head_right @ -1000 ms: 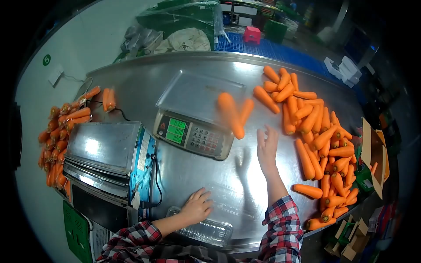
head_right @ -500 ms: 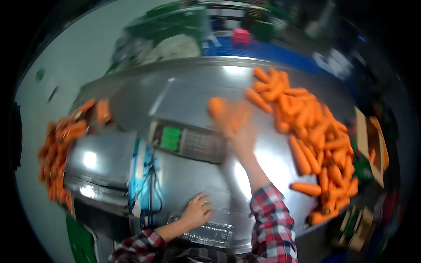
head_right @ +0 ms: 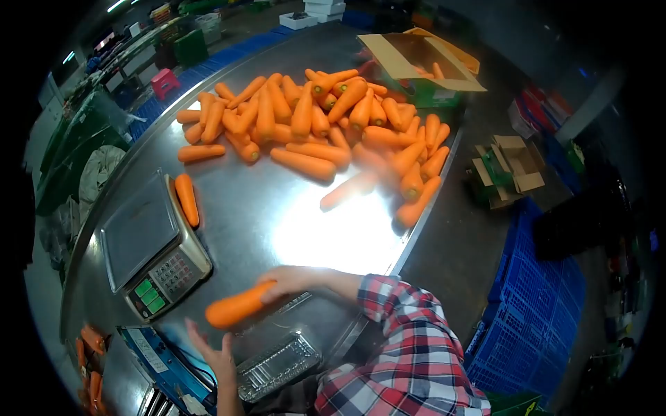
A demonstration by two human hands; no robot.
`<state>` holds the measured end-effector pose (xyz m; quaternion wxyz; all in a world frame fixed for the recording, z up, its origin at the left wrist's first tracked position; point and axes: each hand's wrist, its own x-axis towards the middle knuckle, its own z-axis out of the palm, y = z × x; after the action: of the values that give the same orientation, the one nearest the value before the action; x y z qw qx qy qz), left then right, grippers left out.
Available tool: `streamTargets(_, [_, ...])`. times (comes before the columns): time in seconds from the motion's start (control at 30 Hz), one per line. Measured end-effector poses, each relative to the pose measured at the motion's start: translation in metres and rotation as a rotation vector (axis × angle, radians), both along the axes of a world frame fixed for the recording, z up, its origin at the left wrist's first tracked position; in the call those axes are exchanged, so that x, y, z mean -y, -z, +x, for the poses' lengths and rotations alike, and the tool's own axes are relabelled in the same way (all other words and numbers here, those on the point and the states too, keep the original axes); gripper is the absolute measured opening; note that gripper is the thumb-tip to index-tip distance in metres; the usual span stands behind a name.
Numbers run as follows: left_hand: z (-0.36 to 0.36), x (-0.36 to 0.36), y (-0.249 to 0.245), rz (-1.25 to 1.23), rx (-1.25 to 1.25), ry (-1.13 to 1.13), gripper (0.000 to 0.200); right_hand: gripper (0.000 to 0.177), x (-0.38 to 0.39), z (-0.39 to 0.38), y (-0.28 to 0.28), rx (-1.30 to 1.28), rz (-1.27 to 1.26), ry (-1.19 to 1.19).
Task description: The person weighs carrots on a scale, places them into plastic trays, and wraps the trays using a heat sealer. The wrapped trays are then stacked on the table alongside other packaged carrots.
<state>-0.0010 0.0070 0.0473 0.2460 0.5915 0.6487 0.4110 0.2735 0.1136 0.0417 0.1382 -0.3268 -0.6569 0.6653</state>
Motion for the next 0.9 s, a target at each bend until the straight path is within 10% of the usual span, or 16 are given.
streamTargets(0.13, [0.028,-0.022,-0.010,-0.065,-0.644,0.471,0.069,0.048,0.035,0.005,0.015,0.104,0.278,-0.023])
streamTargets(0.23, [0.026,-0.022,0.031,-0.161,-0.569,0.538,0.068,0.037,0.021,0.023,0.007,0.234,0.567,-0.008])
streamTargets(0.37, [0.027,-0.018,0.030,-0.173,-0.577,0.534,0.065,0.035,-0.033,0.114,-0.009,0.551,0.560,0.861])
streamTargets(0.5, [0.031,-0.021,0.013,-0.188,-0.591,0.527,0.061,0.046,-0.052,0.193,-0.006,1.333,0.750,0.629])
streamTargets(0.63, [0.033,-0.027,0.006,-0.006,-0.589,0.416,0.063,0.041,-0.049,0.197,-0.013,1.259,0.549,0.350])
streamTargets(0.73, [0.032,-0.027,-0.011,-0.114,-0.251,0.357,0.068,0.053,-0.020,0.164,-0.013,0.446,0.095,0.480])
streamTargets(0.9, [0.069,-0.025,-0.067,-0.002,0.592,0.291,0.077,0.063,0.041,0.054,-0.033,-0.179,-0.472,0.116])
